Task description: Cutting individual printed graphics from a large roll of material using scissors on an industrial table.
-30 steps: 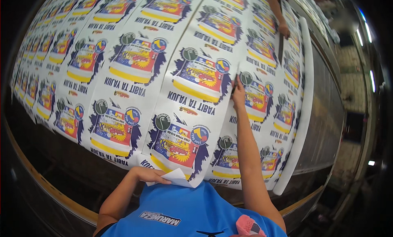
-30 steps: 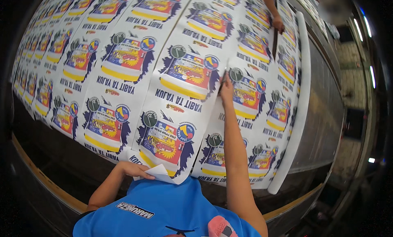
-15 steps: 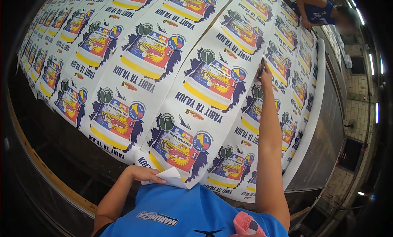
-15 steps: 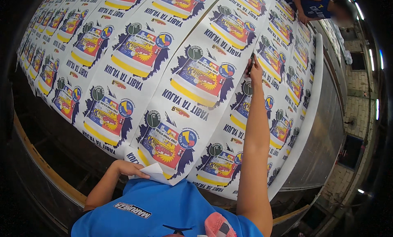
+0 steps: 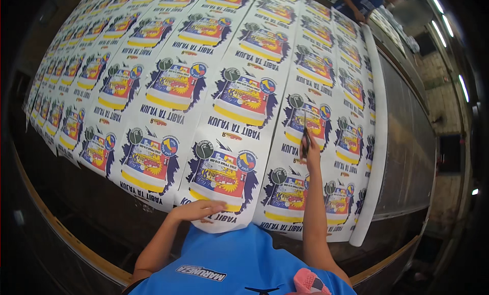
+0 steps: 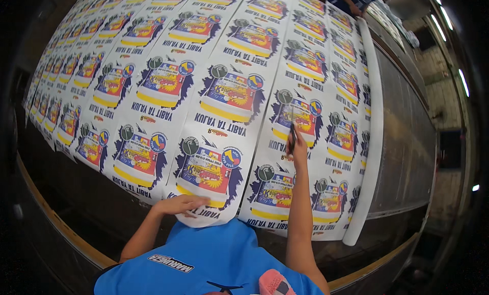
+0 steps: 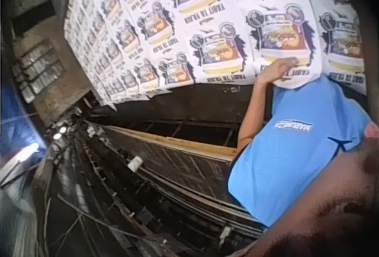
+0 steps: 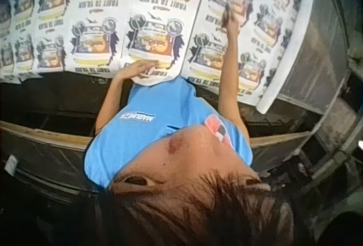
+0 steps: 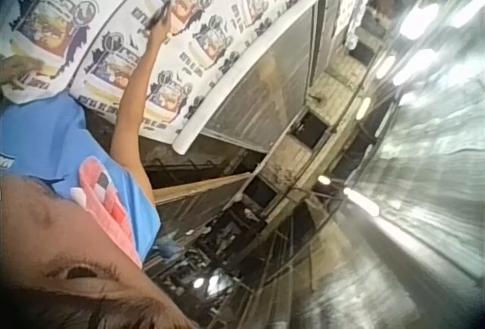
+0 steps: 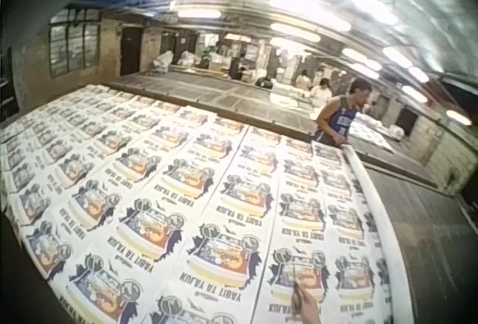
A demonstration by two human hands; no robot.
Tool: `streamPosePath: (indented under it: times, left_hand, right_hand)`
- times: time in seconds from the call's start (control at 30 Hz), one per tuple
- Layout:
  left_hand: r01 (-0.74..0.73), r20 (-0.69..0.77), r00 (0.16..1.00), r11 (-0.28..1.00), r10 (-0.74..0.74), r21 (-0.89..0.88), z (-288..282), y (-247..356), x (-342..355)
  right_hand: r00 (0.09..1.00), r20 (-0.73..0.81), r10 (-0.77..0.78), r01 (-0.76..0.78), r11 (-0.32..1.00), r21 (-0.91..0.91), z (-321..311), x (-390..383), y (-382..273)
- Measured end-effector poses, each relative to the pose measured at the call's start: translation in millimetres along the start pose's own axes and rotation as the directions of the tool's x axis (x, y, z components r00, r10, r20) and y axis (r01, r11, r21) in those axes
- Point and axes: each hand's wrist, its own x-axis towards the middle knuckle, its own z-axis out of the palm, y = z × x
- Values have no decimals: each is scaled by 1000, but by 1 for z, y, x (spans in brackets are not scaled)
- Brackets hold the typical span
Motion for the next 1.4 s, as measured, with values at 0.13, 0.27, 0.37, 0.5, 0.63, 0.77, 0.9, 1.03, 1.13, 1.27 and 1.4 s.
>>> streamPosePath:
  times: [0.13, 0.27, 0.37, 0.5, 0.63, 0.77, 0.9, 1.03, 1.13, 1.27, 1.4]
  left_hand:
    - [203, -321, 942, 602, 94, 772, 21, -36, 25]
    - [304, -383, 921, 480, 74, 823, 40, -66, 56]
    - [371, -448, 885, 391, 125, 842, 57, -82, 69]
    - [434, -517, 810, 309, 278, 846, 80, -97, 77]
    - [505, -580, 703, 286, 413, 815, 104, -115, 81]
    - [455, -508, 702, 234, 499, 859, 148, -107, 108]
    - [206, -313, 702, 239, 639, 949, 219, -89, 148]
    - [78, -81, 803, 31, 591, 996, 294, -78, 192]
    - [23, 22, 837, -76, 547, 997, 330, -78, 218]
    - [3, 83, 805, -144, 588, 990, 354, -80, 234]
    - [31, 87, 811, -190, 579, 981, 362, -81, 244]
  right_hand:
    - [949, -299, 98, 5, 946, 325, -82, -141, 77]
    - [826, -550, 122, -43, 987, 155, -164, -273, 148]
    - [841, -528, 116, 9, 973, 229, -187, -358, 180]
    - [898, -439, 23, 137, 934, 329, -194, -434, 236]
    - [955, -295, 5, 130, 890, 437, -168, -479, 284]
    - [961, -272, -38, 138, 924, 358, -149, -502, 346]
    - [984, -101, 148, -113, 950, 291, -149, -495, 337]
    - [998, 21, 52, -55, 967, 249, -163, -497, 316]
    - [994, 41, -104, 89, 958, 272, -171, -497, 297]
    - [994, 31, -102, 94, 973, 213, -169, -493, 258]
    - [1000, -15, 9, -3, 929, 371, -164, -496, 234]
